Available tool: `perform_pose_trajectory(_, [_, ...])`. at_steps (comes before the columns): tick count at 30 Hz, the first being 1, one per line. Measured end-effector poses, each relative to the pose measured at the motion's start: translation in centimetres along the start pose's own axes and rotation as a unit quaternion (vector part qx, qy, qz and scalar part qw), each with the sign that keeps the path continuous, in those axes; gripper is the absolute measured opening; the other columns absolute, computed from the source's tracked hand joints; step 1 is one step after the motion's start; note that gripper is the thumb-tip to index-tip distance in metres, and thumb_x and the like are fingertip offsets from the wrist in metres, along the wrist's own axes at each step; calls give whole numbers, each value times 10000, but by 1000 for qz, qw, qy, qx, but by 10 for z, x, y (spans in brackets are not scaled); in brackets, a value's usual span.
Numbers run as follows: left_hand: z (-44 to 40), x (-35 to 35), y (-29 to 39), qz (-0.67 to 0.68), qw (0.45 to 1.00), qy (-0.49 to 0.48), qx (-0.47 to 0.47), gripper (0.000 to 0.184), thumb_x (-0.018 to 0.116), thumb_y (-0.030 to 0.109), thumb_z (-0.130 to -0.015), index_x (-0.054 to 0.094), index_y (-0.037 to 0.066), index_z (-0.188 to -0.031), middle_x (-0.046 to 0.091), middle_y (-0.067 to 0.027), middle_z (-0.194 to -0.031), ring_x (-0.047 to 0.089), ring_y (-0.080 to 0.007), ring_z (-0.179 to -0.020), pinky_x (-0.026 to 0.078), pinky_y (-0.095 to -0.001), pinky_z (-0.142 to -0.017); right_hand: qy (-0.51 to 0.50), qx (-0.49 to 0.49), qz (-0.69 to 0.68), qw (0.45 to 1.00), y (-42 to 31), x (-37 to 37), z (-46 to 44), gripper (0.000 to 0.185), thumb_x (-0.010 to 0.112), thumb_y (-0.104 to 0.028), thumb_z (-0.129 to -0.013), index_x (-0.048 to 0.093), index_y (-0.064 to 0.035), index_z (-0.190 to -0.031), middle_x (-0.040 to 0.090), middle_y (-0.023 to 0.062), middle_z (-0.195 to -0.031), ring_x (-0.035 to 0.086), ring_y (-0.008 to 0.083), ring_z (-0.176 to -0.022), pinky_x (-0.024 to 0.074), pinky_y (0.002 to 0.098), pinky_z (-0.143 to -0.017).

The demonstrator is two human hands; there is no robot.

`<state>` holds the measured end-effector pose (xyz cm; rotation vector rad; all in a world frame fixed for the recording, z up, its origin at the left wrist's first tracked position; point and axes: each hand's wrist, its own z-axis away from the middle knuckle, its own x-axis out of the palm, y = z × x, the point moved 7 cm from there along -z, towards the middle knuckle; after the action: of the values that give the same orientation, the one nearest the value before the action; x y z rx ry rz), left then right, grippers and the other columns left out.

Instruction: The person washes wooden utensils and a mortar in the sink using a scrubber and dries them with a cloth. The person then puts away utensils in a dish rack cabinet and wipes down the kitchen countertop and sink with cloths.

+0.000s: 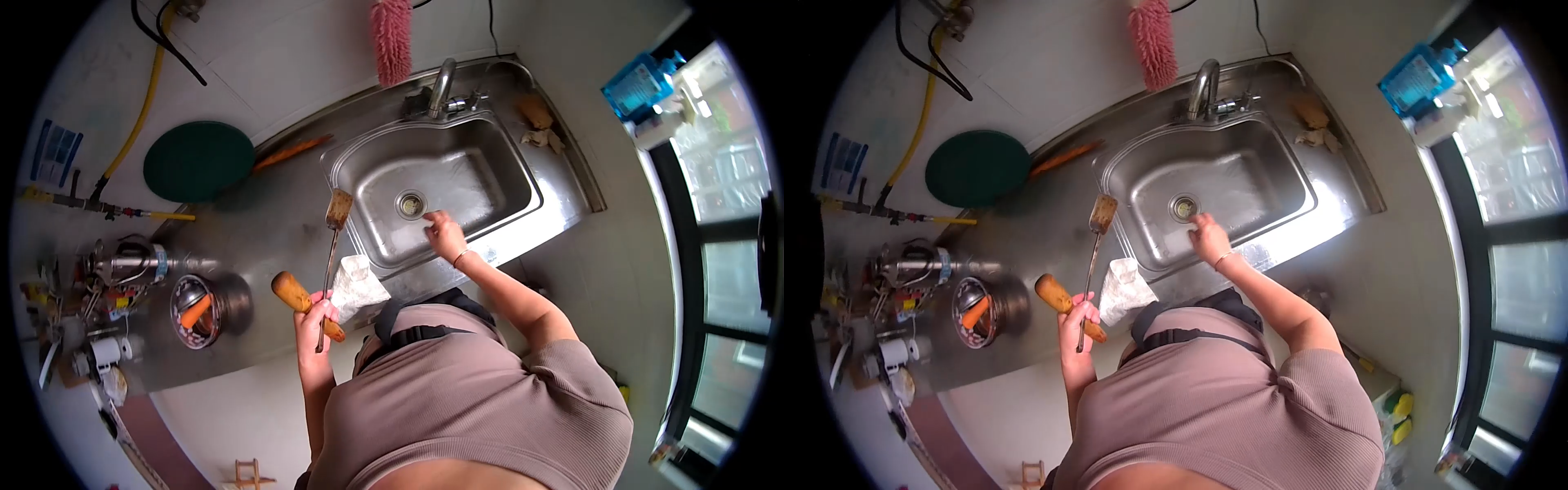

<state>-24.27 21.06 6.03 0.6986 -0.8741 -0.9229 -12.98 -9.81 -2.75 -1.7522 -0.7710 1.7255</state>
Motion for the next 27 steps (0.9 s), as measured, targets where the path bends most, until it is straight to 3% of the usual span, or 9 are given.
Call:
perform_pose_trajectory(1, [-1,5,-5,10,1000,6,1,228,549,20,-782,520,-102,-972,461,-33,-629,455,-135,-545,403,-276,-533,-80,-33,-16,996,-11,17,0,340,588,-111,-765,531,-95,-1099,542,154,-1073,586,350,-864,478,428,-755])
perform_pose_trajectory(6, [13,24,-11,18,997,74,22,237,554,26,-777,531,-96,-979,469,-34,-637,460,-135,-546,415,-273,-535,-337,-233,67,909,-88,94,22,465,551,-110,-764,444,-98,-1216,403,188,-1273,578,322,-968,480,371,-833])
perform_pose_trajectory(8, [20,33,-9,11,995,98,31,231,552,21,-777,536,-94,-976,470,-34,-634,457,-133,-543,413,-275,-530,-303,-364,43,880,-103,123,31,447,517,-93,-771,450,-102,-1213,402,181,-1265,597,310,-943,492,363,-823])
perform_pose_trajectory(12, [33,45,0,27,989,129,63,236,553,19,-778,537,-98,-982,465,-34,-627,442,-128,-534,408,-279,-534,-275,-453,62,846,-117,163,37,361,484,-91,-778,512,-95,-1138,480,168,-1169,619,299,-886,507,362,-771])
perform_pose_trajectory(16, [32,43,6,22,991,111,65,221,545,9,-781,542,-97,-975,471,-35,-630,452,-125,-544,406,-276,-539,-347,-395,134,840,-115,173,32,221,493,-103,-764,590,-89,-963,573,144,-953,623,303,-813,505,382,-704])
perform_pose_trajectory(19, [29,31,7,5,993,104,61,260,558,61,-781,526,-83,-995,457,-34,-636,454,-146,-554,397,-280,-536,-304,-239,-82,919,-101,143,13,218,509,-79,-740,571,-83,-948,562,153,-964,591,336,-855,483,415,-749])
perform_pose_trajectory(23, [20,22,8,1,995,88,55,217,548,17,-780,542,-78,-975,485,-47,-652,470,-143,-546,407,-282,-531,-195,-35,-330,923,-70,113,-10,171,495,16,-763,518,-52,-918,559,115,-996,578,274,-831,465,340,-719])
perform_pose_trajectory(26, [13,25,4,-18,997,59,45,178,544,-29,-778,551,-75,-950,521,-69,-679,485,-137,-538,416,-283,-526,-44,-62,-394,916,-94,68,-30,163,519,-1,-761,498,-45,-916,528,117,-1083,554,249,-912,470,325,-727])
perform_pose_trajectory(27, [11,28,2,-31,998,48,37,172,546,-39,-776,550,-74,-944,532,-76,-688,492,-138,-534,417,-283,-522,-63,-38,-417,906,-106,59,-33,180,531,-9,-757,491,-47,-928,483,144,-1165,514,292,-1004,458,332,-788])
